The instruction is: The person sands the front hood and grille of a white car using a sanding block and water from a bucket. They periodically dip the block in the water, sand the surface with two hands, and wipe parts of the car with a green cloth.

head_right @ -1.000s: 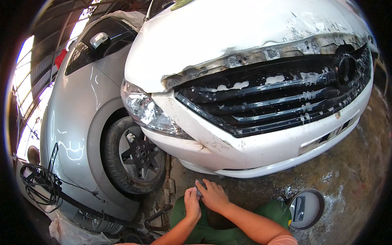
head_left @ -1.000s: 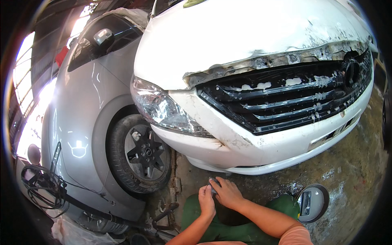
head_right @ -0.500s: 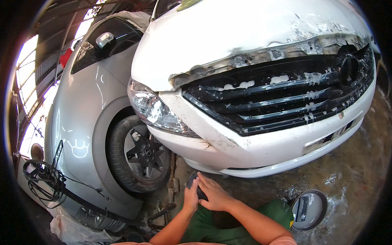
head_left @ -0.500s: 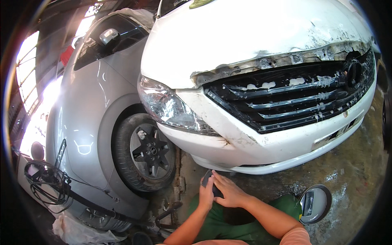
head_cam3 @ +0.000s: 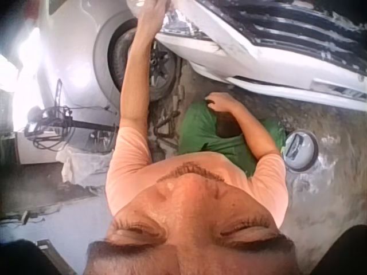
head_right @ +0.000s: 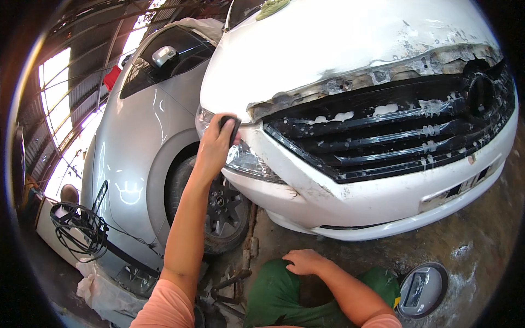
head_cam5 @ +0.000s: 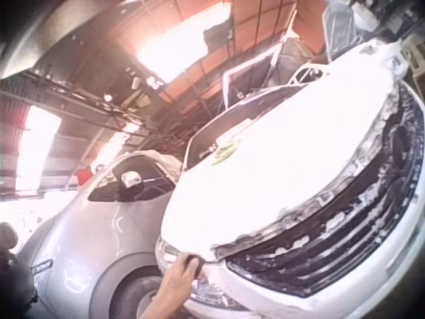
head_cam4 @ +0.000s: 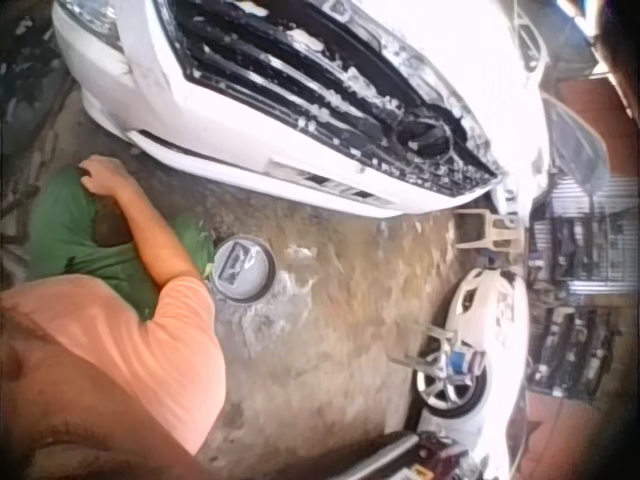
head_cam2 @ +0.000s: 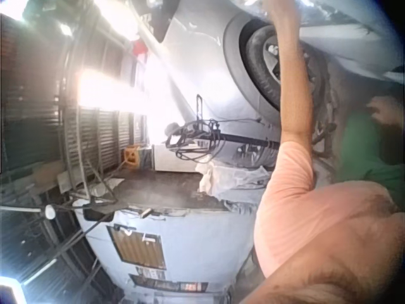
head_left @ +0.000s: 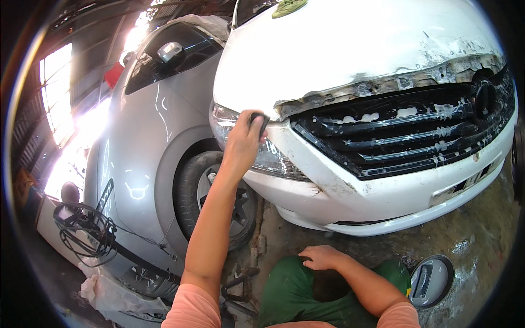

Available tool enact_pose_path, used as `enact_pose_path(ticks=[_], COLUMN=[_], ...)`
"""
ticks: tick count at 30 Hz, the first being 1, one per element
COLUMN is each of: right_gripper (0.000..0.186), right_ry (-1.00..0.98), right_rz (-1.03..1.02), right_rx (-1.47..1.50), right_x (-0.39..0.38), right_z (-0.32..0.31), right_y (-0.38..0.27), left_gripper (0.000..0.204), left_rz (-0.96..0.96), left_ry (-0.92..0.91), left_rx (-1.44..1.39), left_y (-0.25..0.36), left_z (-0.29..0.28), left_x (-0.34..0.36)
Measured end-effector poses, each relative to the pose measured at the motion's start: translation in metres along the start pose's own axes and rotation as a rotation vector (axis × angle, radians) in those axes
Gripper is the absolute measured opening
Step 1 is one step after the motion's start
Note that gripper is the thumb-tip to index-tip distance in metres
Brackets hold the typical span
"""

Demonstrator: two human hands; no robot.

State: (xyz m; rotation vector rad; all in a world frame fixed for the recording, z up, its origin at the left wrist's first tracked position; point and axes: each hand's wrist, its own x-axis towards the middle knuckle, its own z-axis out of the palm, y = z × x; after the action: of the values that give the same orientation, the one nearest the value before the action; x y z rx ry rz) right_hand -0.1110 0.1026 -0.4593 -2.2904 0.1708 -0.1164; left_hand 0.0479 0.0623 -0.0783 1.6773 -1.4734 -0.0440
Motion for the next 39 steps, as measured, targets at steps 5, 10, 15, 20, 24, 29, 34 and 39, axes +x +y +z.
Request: enact_pose_path(ticks=[5, 10, 15, 20, 24, 29, 34, 39], right_gripper=[0.05, 0.052, 0.052, 0.051, 0.05, 0.048, 0.047, 0.045], right_ry=[-0.044, -0.056, -0.079, -0.058, -0.068, -0.049, -0.026, -0.019], right_rz=[0.006, 0.008, 0.002, -0.034, -0.049, -0.046, -0.06, -0.05], right_rx=[-0.011, -0.01, -0.004, 0.011, 0.019, -0.002, 0.019, 0.007], right_x=[0.007, 0.007, 0.008, 0.004, 0.004, 0.001, 0.0, -0.005], right_z=[0.0, 0.0, -0.003, -0.003, -0.008, -0.007, -0.005, -0.012], right_y=[0.006, 0.016, 0.019, 0.025, 0.015, 0.018, 0.01, 0.007], left_gripper=[0.027, 0.024, 0.025, 0.025, 0.023, 0.026, 0.025, 0.029], left_rz=[-0.035, -0.048, 0.137, 0.174, 0.261, -0.014, 0.008, -0.04], left_ry=[0.004, 0.021, 0.132, 0.111, 0.186, 0.098, 0.101, 0.053], left_rx=[0.111, 0.22, 0.448, 0.409, 0.44, 0.266, 0.388, 0.336], left_y=[0.002, 0.015, 0.013, 0.01, 0.001, 0.01, 0.019, 0.015], left_z=[0.008, 0.013, 0.016, 0.018, 0.016, 0.026, 0.017, 0.019], left_x=[0.023, 0.024, 0.029, 0.029, 0.032, 0.024, 0.035, 0.025])
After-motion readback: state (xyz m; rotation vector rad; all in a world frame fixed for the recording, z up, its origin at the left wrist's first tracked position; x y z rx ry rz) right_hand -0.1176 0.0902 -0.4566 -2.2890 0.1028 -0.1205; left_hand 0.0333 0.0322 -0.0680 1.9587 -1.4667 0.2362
